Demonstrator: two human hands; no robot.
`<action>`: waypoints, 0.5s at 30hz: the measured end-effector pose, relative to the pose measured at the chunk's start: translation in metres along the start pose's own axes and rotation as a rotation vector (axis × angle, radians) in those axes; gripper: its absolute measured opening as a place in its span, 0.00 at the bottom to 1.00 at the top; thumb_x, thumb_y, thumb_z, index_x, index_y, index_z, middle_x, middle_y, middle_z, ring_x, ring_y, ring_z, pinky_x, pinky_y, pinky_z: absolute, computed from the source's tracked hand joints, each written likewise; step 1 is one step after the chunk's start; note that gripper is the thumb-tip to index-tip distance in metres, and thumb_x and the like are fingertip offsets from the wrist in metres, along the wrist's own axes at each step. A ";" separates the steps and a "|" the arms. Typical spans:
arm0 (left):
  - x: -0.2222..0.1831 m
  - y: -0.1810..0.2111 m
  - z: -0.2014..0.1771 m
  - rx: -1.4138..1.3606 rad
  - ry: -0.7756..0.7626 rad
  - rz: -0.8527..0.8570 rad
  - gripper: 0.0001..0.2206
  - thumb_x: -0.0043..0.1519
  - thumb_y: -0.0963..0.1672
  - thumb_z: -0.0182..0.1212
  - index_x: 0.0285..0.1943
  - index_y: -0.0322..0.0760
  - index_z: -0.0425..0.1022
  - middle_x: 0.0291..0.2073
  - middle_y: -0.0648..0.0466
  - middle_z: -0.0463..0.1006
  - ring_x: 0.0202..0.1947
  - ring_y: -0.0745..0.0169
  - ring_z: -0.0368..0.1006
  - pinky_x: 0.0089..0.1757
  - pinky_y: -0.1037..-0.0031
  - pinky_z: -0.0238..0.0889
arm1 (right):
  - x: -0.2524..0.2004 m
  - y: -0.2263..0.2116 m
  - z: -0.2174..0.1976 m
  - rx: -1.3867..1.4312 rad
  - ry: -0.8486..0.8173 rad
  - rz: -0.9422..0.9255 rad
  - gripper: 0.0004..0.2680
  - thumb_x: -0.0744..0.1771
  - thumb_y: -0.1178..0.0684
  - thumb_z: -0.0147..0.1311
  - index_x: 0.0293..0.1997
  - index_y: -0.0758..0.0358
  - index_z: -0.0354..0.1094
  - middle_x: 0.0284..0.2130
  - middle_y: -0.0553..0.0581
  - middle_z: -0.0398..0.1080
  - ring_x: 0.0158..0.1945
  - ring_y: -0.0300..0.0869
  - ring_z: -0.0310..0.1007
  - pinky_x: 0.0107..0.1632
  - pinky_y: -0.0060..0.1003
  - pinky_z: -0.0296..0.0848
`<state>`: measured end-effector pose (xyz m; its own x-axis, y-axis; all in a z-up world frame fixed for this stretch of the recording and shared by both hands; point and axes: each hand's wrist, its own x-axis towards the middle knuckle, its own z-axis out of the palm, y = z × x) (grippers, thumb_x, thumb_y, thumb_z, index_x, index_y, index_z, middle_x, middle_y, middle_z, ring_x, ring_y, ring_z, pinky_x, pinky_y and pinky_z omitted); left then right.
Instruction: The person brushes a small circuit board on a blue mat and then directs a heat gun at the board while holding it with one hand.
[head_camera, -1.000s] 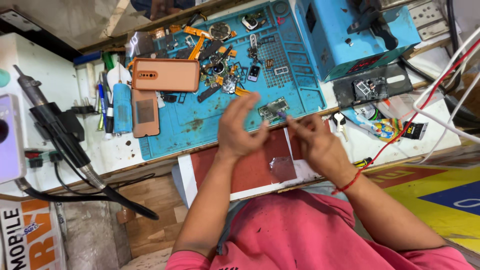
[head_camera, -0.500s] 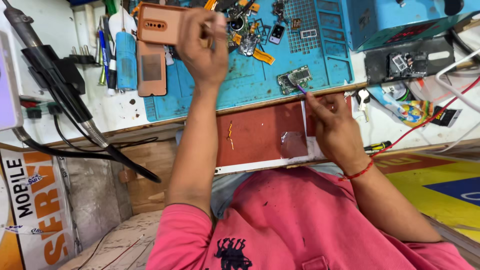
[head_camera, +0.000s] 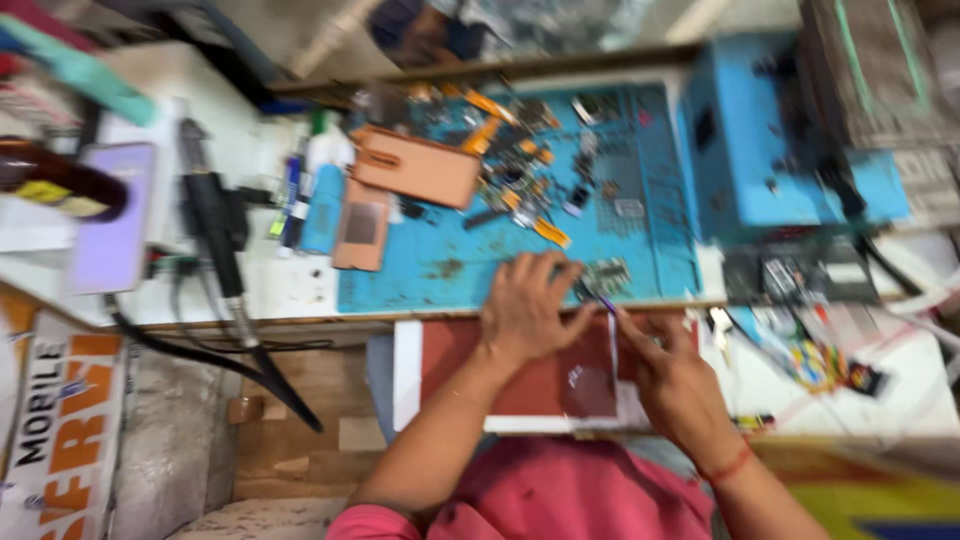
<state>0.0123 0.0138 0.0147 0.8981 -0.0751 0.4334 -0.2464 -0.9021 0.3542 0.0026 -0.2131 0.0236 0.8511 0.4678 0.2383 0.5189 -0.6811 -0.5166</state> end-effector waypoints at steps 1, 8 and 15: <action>0.001 -0.001 0.000 0.015 0.018 0.004 0.26 0.55 0.56 0.65 0.56 0.40 0.78 0.51 0.51 0.74 0.50 0.50 0.69 0.46 0.56 0.62 | 0.003 0.005 -0.001 0.038 -0.019 0.050 0.22 0.62 0.65 0.50 0.61 0.49 0.71 0.50 0.61 0.70 0.43 0.55 0.78 0.42 0.47 0.76; -0.008 0.007 0.000 0.075 0.151 0.006 0.24 0.56 0.55 0.63 0.56 0.40 0.77 0.54 0.52 0.74 0.51 0.53 0.69 0.46 0.59 0.61 | 0.004 0.030 0.010 -0.010 -0.079 0.089 0.20 0.63 0.59 0.52 0.63 0.46 0.70 0.47 0.62 0.70 0.41 0.55 0.76 0.42 0.47 0.75; -0.011 0.007 -0.001 0.019 0.155 -0.015 0.22 0.58 0.55 0.63 0.55 0.40 0.77 0.54 0.53 0.74 0.53 0.55 0.69 0.49 0.60 0.61 | -0.001 0.033 0.019 -0.041 -0.077 0.125 0.20 0.64 0.59 0.52 0.63 0.43 0.71 0.46 0.59 0.70 0.41 0.51 0.78 0.43 0.47 0.76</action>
<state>0.0006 0.0082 0.0132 0.8341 0.0035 0.5516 -0.2251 -0.9108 0.3462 0.0176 -0.2254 -0.0091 0.9017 0.4182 0.1094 0.4130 -0.7588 -0.5036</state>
